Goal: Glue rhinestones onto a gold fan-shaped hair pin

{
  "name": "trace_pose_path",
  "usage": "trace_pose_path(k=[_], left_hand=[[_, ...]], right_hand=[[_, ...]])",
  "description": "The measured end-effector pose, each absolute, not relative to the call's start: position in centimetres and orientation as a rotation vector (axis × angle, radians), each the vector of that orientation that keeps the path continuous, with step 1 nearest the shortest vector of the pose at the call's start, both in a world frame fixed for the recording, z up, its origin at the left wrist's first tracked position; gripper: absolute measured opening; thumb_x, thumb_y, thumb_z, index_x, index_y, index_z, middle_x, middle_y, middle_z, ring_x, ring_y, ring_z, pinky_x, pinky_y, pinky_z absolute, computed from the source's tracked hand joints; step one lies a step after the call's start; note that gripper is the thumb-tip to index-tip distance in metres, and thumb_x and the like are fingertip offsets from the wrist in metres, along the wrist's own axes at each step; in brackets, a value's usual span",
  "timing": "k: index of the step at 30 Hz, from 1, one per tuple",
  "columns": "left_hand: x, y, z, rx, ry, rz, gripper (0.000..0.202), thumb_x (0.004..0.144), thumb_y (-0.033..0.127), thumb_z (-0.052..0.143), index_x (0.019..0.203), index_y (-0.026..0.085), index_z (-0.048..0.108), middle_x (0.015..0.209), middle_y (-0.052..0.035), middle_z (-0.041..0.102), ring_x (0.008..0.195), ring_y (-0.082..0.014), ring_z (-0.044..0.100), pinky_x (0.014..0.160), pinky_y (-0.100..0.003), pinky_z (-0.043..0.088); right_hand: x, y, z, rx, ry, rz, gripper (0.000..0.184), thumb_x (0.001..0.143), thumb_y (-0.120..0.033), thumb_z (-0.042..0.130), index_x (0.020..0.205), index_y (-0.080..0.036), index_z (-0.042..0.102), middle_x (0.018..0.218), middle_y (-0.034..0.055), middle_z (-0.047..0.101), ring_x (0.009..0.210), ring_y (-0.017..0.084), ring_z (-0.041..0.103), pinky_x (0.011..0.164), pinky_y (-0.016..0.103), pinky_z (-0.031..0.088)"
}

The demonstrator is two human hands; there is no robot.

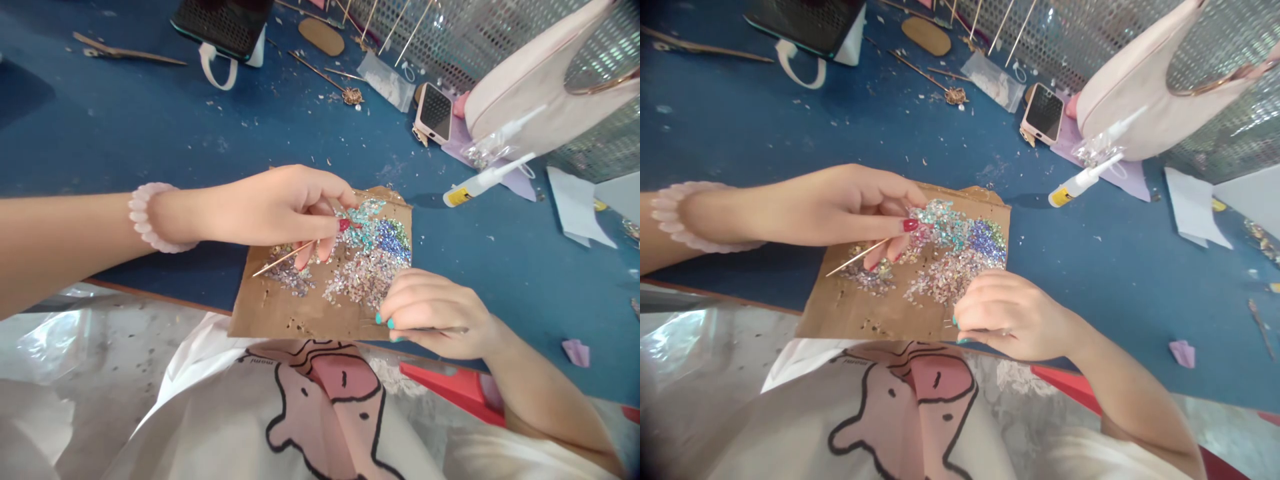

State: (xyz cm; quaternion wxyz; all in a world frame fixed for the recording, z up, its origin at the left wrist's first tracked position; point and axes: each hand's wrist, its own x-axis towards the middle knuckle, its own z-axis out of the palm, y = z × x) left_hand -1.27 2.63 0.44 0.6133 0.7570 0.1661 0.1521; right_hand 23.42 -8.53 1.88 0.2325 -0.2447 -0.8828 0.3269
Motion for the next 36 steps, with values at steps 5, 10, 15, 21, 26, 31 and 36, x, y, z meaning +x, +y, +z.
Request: trace_pose_path(k=[5,10,15,21,26,31,36], left_hand=[[-1.28,2.59,0.49,1.747,0.433,0.309,0.030,0.086,0.030,0.048,0.113,0.043,0.052,0.064,0.0120,0.063,0.062,-0.0177,0.063,0.042,-0.029,0.043],[-1.20,2.64,0.55,1.757,0.387,0.353,0.034,0.082,0.027,0.049,0.112,0.043,0.053,0.062,0.0106,0.063,0.068,-0.0201,0.064,0.043,-0.030,0.042],[-1.15,2.69,0.70,1.738,0.481,0.291,0.032,0.079,0.031,0.051,0.108,0.044,0.055,0.064,0.0092,0.064,0.072,-0.0229,0.064,0.043,-0.032,0.042],[-1.06,2.59,0.64,1.733,0.494,0.287,0.032,0.079,0.033,0.051,0.110,0.043,0.054,0.063,0.0094,0.063,0.075,-0.0230,0.064,0.046,-0.033,0.044],[-1.14,2.54,0.60,1.744,0.407,0.341,0.033,0.080,0.028,0.049,0.109,0.042,0.054,0.062,0.0092,0.062,0.074,-0.0211,0.065,0.046,-0.030,0.045],[-1.18,2.55,0.67,1.750,0.363,0.364,0.032,0.080,0.026,0.048,0.107,0.042,0.055,0.061,0.0086,0.061,0.068,-0.0206,0.064,0.044,-0.029,0.044],[-1.14,2.55,0.65,1.728,0.432,0.319,0.025,0.082,0.027,0.048,0.101,0.041,0.055,0.060,0.0086,0.060,0.052,-0.0180,0.056,0.039,-0.028,0.038]], right_hand=[[23.26,-8.68,2.04,-0.667,-2.469,0.845,0.006,0.083,-0.011,0.062,0.086,-0.015,0.060,0.083,0.0057,0.069,0.080,0.013,0.059,0.077,0.031,0.049],[23.16,-8.75,2.08,-0.672,-2.484,0.831,0.005,0.085,-0.011,0.059,0.086,-0.016,0.060,0.085,0.0057,0.069,0.080,0.013,0.059,0.078,0.031,0.050],[23.11,-8.70,2.03,-0.677,-2.461,0.847,0.006,0.083,-0.010,0.061,0.086,-0.016,0.060,0.083,0.0056,0.069,0.079,0.013,0.060,0.075,0.031,0.050],[23.08,-8.70,2.04,-0.700,-2.432,0.867,0.004,0.085,-0.012,0.060,0.085,-0.016,0.060,0.081,0.0050,0.068,0.078,0.012,0.059,0.074,0.029,0.051],[22.83,-8.66,1.98,-0.701,-2.410,0.872,0.004,0.085,-0.012,0.059,0.085,-0.016,0.059,0.081,0.0048,0.068,0.078,0.012,0.060,0.073,0.028,0.051],[22.98,-8.63,1.92,-0.692,-2.412,0.843,0.004,0.085,-0.013,0.060,0.088,-0.017,0.059,0.082,0.0051,0.068,0.078,0.012,0.060,0.074,0.029,0.051],[23.07,-8.73,1.94,-0.686,-2.440,0.817,0.008,0.082,-0.011,0.063,0.088,-0.015,0.060,0.083,0.0059,0.069,0.079,0.013,0.060,0.076,0.031,0.051]])
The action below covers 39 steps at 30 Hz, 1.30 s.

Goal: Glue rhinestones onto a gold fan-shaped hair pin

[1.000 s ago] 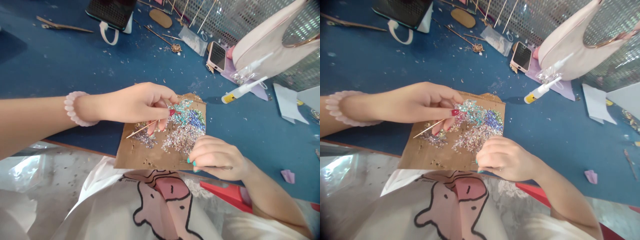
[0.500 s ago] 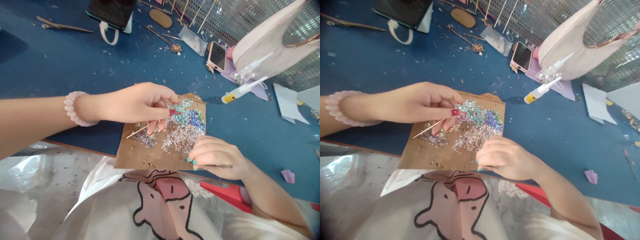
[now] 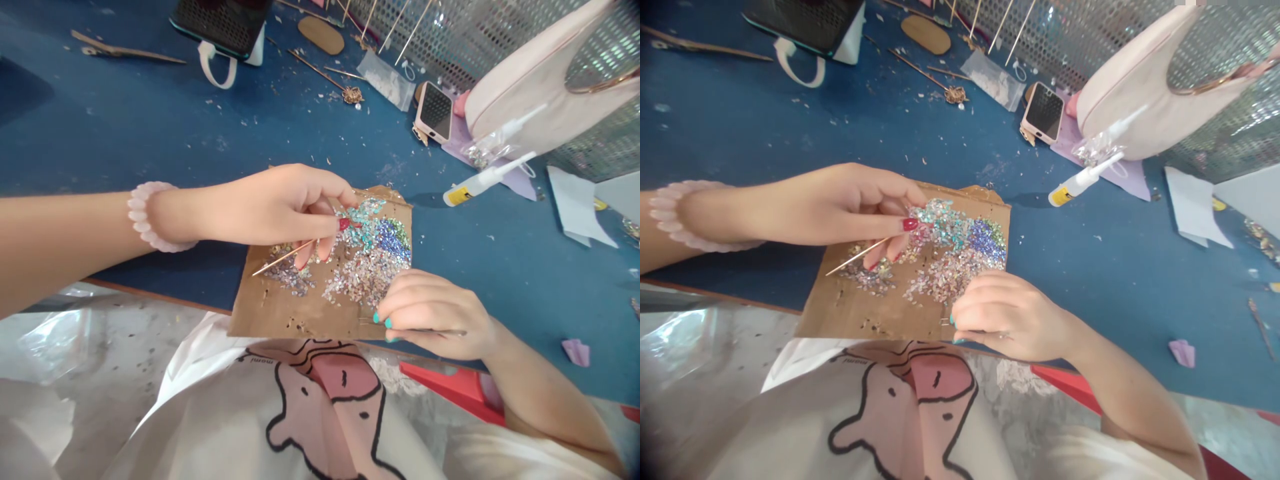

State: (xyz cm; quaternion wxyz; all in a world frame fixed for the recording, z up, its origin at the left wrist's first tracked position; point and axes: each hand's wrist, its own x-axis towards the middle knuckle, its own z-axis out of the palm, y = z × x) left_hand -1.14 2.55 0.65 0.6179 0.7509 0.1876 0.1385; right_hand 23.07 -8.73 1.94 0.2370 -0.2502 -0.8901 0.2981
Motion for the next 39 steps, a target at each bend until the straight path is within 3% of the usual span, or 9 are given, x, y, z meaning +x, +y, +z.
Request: trace_pose_path(k=[5,10,18,27,35,39], left_hand=[[-1.2,2.6,0.5,1.769,0.359,0.340,0.026,0.086,0.028,0.046,0.106,0.043,0.053,0.061,0.0094,0.059,0.052,-0.0175,0.056,0.040,-0.028,0.037],[-1.3,2.6,0.5,1.766,0.443,0.314,0.030,0.085,0.032,0.049,0.112,0.043,0.053,0.062,0.0104,0.062,0.069,-0.0200,0.062,0.044,-0.030,0.042],[-1.2,2.4,1.2,1.809,0.562,0.233,0.054,0.079,0.039,0.049,0.132,0.032,0.044,0.075,0.0117,0.069,0.075,-0.0166,0.064,0.050,-0.027,0.048],[-1.0,2.1,1.7,1.795,0.558,0.270,0.051,0.079,0.041,0.050,0.128,0.028,0.047,0.063,0.0089,0.066,0.064,-0.0164,0.062,0.041,-0.025,0.045],[-1.0,2.1,1.7,1.845,0.560,0.277,0.047,0.082,0.044,0.048,0.126,0.026,0.050,0.065,0.0082,0.067,0.078,-0.0185,0.064,0.049,-0.028,0.047],[-1.0,2.0,1.8,1.817,0.587,0.258,0.049,0.080,0.044,0.050,0.126,0.025,0.049,0.067,0.0080,0.068,0.071,-0.0184,0.064,0.046,-0.028,0.047]], right_hand=[[22.9,-8.8,2.1,-0.671,-2.470,0.771,0.008,0.081,-0.010,0.064,0.087,-0.014,0.061,0.082,0.0065,0.070,0.079,0.013,0.060,0.075,0.032,0.051],[23.0,-8.8,2.1,-0.668,-2.468,0.787,0.009,0.080,-0.007,0.063,0.086,-0.013,0.061,0.083,0.0076,0.070,0.079,0.014,0.060,0.075,0.032,0.051],[22.9,-8.9,2.1,-0.664,-2.454,0.786,0.007,0.081,-0.007,0.063,0.085,-0.013,0.061,0.082,0.0083,0.070,0.079,0.014,0.060,0.073,0.032,0.052],[22.8,-8.8,2.1,-0.695,-2.444,0.727,0.006,0.081,-0.009,0.063,0.085,-0.013,0.061,0.081,0.0074,0.070,0.077,0.013,0.061,0.075,0.031,0.052],[22.6,-8.8,2.2,-0.661,-2.458,0.768,0.004,0.082,-0.008,0.062,0.084,-0.012,0.061,0.081,0.0093,0.070,0.077,0.014,0.060,0.074,0.032,0.052],[22.5,-8.8,2.2,-0.673,-2.454,0.780,0.003,0.082,-0.009,0.062,0.083,-0.011,0.061,0.080,0.0095,0.070,0.076,0.014,0.060,0.072,0.032,0.052]])
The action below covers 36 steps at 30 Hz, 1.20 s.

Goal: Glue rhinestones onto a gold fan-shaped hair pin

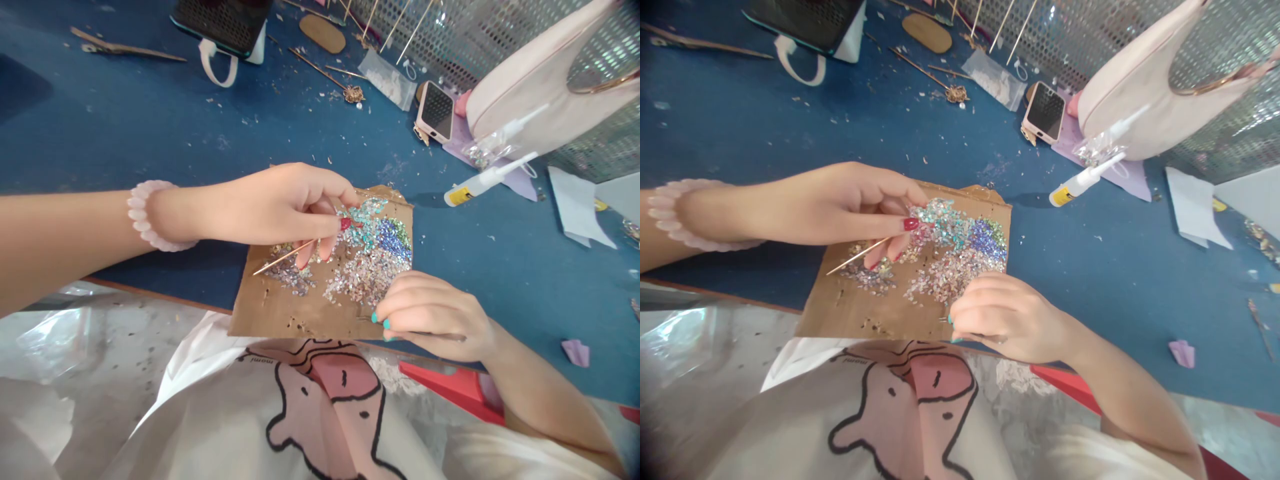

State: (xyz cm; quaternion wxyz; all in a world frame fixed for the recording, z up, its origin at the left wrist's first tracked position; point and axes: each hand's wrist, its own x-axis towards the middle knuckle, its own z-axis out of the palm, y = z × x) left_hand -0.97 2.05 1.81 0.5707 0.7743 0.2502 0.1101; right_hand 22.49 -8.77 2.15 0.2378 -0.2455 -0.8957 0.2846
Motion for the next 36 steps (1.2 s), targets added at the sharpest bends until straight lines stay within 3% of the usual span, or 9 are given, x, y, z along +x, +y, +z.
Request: trace_pose_path(k=[11,20,29,36], left_hand=[[-1.07,1.97,1.82,1.811,0.568,0.289,0.042,0.084,0.042,0.049,0.122,0.024,0.052,0.064,0.0079,0.067,0.062,-0.0148,0.062,0.042,-0.024,0.046],[-1.14,2.29,1.31,1.810,0.533,0.303,0.044,0.078,0.035,0.050,0.122,0.033,0.051,0.061,0.0106,0.064,0.061,-0.0146,0.062,0.040,-0.023,0.045],[-1.09,2.10,1.54,1.818,0.573,0.251,0.058,0.078,0.039,0.047,0.134,0.025,0.040,0.070,0.0089,0.070,0.068,-0.0191,0.065,0.044,-0.029,0.048],[-1.04,2.06,1.68,1.807,0.583,0.279,0.050,0.079,0.040,0.049,0.127,0.025,0.048,0.063,0.0078,0.067,0.073,-0.0188,0.064,0.044,-0.027,0.045]], right_hand=[[22.63,-8.80,2.12,-0.698,-2.444,0.784,0.004,0.086,-0.012,0.058,0.084,-0.014,0.061,0.080,0.0074,0.070,0.076,0.012,0.059,0.072,0.030,0.052],[22.59,-8.75,1.54,-0.733,-2.368,0.830,0.004,0.083,-0.011,0.062,0.086,-0.013,0.062,0.080,0.0070,0.070,0.075,0.011,0.061,0.072,0.029,0.051],[22.37,-8.72,1.60,-0.743,-2.368,0.842,0.002,0.084,-0.012,0.061,0.085,-0.014,0.062,0.079,0.0061,0.069,0.075,0.012,0.061,0.075,0.029,0.051],[22.61,-8.94,1.63,-0.758,-2.389,0.825,0.005,0.083,-0.014,0.062,0.089,-0.015,0.061,0.080,0.0047,0.070,0.076,0.011,0.061,0.076,0.029,0.051]])
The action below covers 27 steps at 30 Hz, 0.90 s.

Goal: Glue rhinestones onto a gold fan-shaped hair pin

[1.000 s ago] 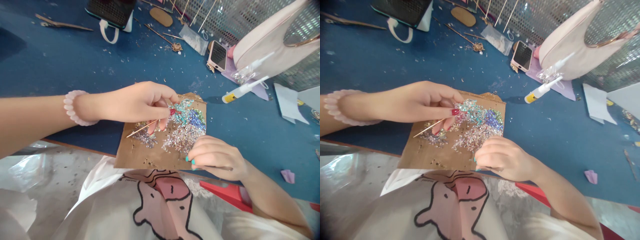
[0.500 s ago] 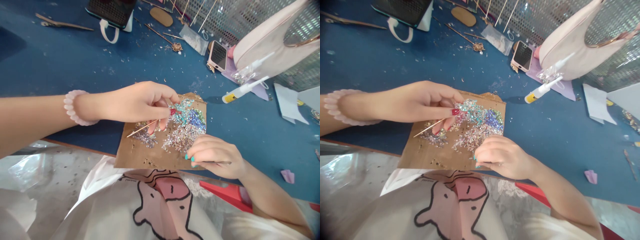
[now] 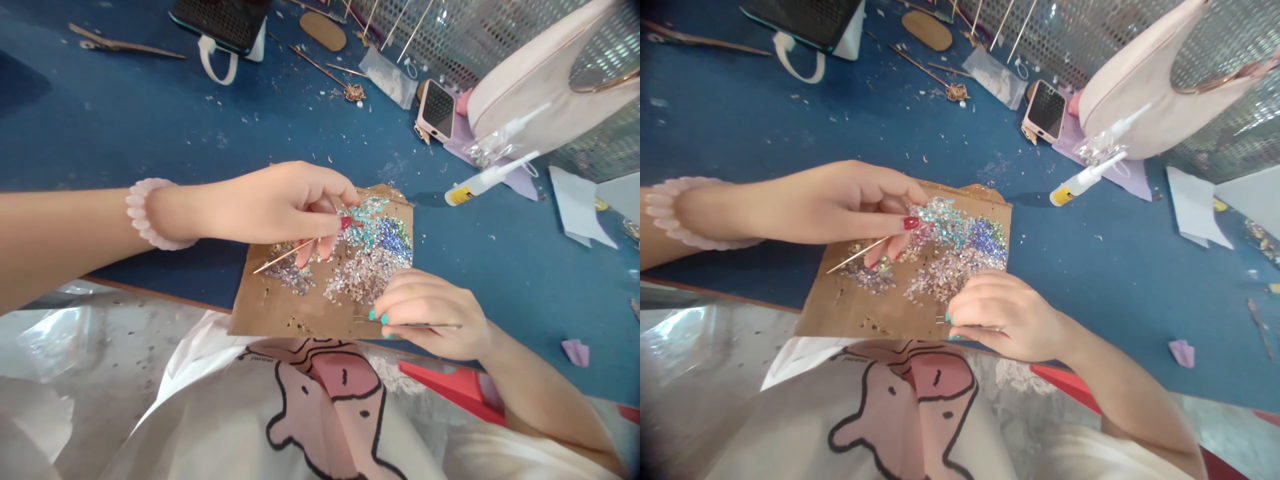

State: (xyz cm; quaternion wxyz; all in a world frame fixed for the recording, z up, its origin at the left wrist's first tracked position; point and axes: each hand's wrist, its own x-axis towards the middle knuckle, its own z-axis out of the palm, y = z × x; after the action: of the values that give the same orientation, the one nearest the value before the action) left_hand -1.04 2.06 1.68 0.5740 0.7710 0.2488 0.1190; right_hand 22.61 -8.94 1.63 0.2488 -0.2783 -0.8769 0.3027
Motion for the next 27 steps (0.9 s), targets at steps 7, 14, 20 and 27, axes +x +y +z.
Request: trace_pose_path(k=[7,14,20,27], left_hand=[[-0.99,2.11,1.73,1.789,0.615,0.242,0.057,0.076,0.043,0.050,0.130,0.024,0.045,0.067,0.0065,0.068,0.075,-0.0210,0.064,0.046,-0.029,0.046],[-1.05,2.02,1.81,1.796,0.613,0.249,0.055,0.076,0.042,0.051,0.129,0.027,0.046,0.066,0.0085,0.068,0.076,-0.0202,0.064,0.047,-0.029,0.046],[-1.09,2.12,1.57,1.816,0.596,0.256,0.056,0.077,0.041,0.051,0.130,0.025,0.044,0.066,0.0082,0.068,0.072,-0.0198,0.064,0.045,-0.028,0.046],[-1.03,1.98,1.76,1.776,0.559,0.270,0.043,0.078,0.034,0.050,0.120,0.026,0.049,0.060,0.0093,0.064,0.051,-0.0151,0.060,0.039,-0.025,0.045]], right_hand=[[22.58,-9.01,1.70,-0.739,-2.407,0.818,0.005,0.084,-0.015,0.062,0.089,-0.015,0.060,0.082,0.0053,0.070,0.078,0.011,0.062,0.077,0.030,0.051],[22.32,-8.96,1.73,-0.726,-2.398,0.810,0.003,0.084,-0.014,0.062,0.086,-0.014,0.061,0.081,0.0061,0.070,0.076,0.011,0.062,0.076,0.030,0.051],[22.27,-8.91,1.86,-0.720,-2.404,0.813,0.001,0.086,-0.015,0.059,0.085,-0.015,0.060,0.079,0.0058,0.070,0.075,0.011,0.062,0.073,0.028,0.051],[22.38,-8.85,1.72,-0.717,-2.383,0.841,0.002,0.084,-0.013,0.060,0.086,-0.014,0.061,0.080,0.0068,0.070,0.075,0.011,0.062,0.073,0.028,0.051]])
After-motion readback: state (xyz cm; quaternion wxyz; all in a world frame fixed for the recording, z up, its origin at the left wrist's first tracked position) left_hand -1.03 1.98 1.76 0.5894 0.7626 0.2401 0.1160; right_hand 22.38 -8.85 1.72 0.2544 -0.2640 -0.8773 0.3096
